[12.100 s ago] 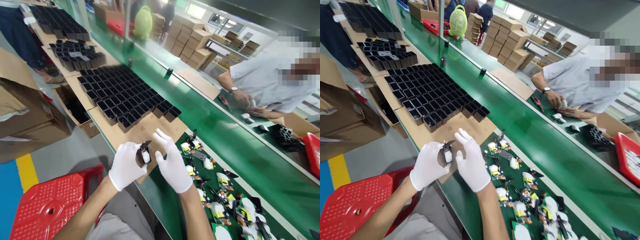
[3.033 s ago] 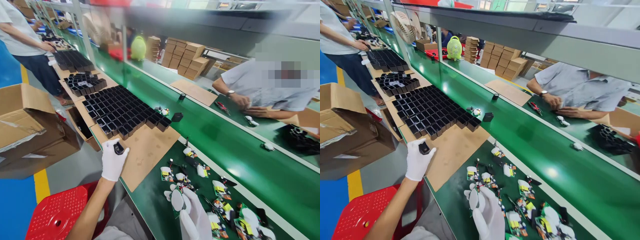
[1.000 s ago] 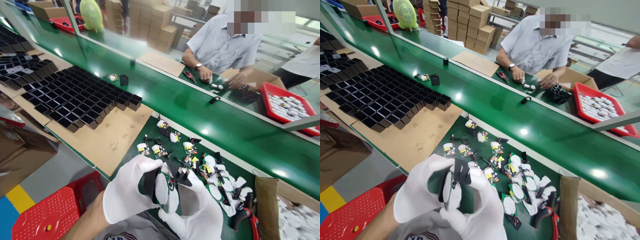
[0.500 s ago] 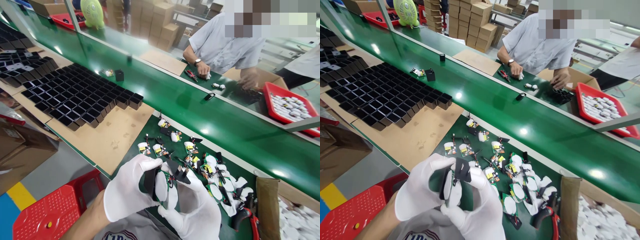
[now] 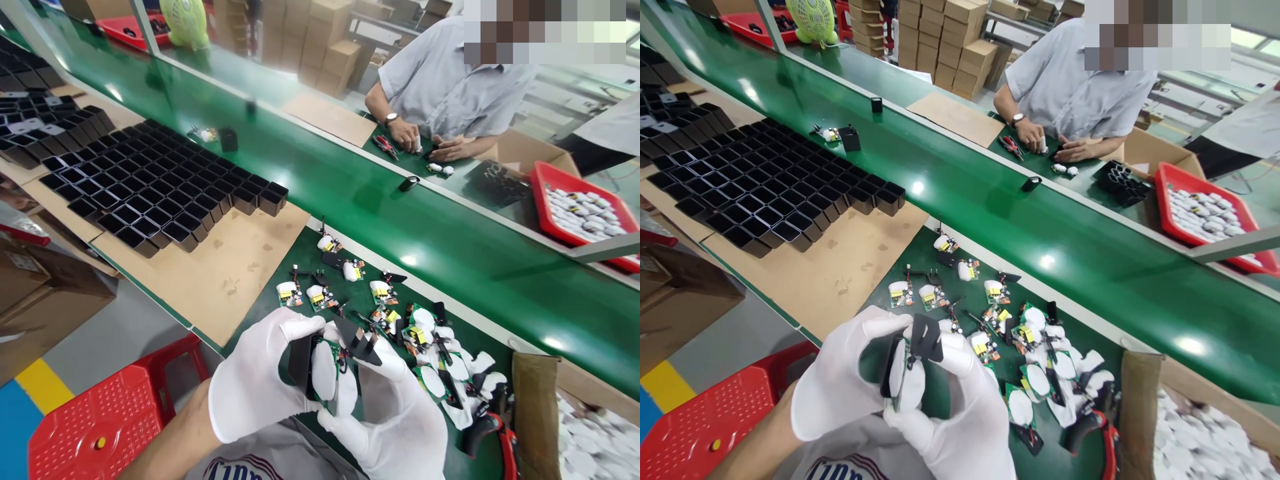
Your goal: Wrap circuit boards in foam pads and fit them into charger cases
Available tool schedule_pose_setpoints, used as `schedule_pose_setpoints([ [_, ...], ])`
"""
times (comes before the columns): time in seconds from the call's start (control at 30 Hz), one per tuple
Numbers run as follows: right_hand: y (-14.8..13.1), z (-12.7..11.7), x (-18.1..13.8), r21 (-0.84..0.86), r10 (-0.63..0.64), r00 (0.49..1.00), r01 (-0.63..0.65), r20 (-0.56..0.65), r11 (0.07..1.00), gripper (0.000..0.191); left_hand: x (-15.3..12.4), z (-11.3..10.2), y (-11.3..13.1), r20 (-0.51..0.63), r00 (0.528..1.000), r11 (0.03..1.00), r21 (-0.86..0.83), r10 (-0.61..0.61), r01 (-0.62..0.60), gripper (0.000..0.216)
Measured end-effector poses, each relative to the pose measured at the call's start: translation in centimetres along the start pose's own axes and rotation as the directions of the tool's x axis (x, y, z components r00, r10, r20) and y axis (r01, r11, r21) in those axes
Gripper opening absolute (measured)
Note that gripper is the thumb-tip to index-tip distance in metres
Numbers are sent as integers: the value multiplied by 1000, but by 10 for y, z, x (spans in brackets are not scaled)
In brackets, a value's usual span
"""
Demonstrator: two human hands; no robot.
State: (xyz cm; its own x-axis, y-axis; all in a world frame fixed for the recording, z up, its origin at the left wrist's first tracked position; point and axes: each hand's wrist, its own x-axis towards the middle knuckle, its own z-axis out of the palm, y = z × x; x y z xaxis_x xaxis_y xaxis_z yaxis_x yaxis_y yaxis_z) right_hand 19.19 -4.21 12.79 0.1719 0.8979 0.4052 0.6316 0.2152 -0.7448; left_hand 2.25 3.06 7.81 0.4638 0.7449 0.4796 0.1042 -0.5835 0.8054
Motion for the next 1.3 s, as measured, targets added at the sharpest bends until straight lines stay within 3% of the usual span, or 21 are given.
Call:
schedule_pose_setpoints([
  [0.3, 7, 6, -5, 43, -3, 1000, 3, 6, 999, 37, 3, 2, 1, -46, 998, 999, -7, 31, -32, 65],
  [0.4, 11, 8, -8, 36, -15, 1000, 15, 0, 999, 41, 3, 3, 3, -59, 998, 999, -45, -18, 16, 63],
  [0.53, 16, 10, -10, 52, -3, 997, -1, 78, 999, 54, 3, 5, 3, -29, 992, 988, -100, -120, 117, 64],
  [0.8, 16, 10, 0, 52, -37, 993, 31, 112, 998, 35, 1, 6, 0, -52, 997, 998, -23, -60, 59, 64],
  [1.0, 20, 15, -6, -9, -69, 997, 69, 36, 998, 41, -4, 6, -5, -61, 993, 995, -13, -99, 99, 69],
  [1.17, 27, 36, -15, 104, 81, 997, -80, -10, 991, 39, -15, 10, -13, -110, 970, 976, 2, -216, 217, 72],
  [1.3, 31, 59, -19, 153, 141, 990, -138, -8, 979, 48, -23, 6, -27, -185, 935, 952, -115, -301, 284, 71],
])
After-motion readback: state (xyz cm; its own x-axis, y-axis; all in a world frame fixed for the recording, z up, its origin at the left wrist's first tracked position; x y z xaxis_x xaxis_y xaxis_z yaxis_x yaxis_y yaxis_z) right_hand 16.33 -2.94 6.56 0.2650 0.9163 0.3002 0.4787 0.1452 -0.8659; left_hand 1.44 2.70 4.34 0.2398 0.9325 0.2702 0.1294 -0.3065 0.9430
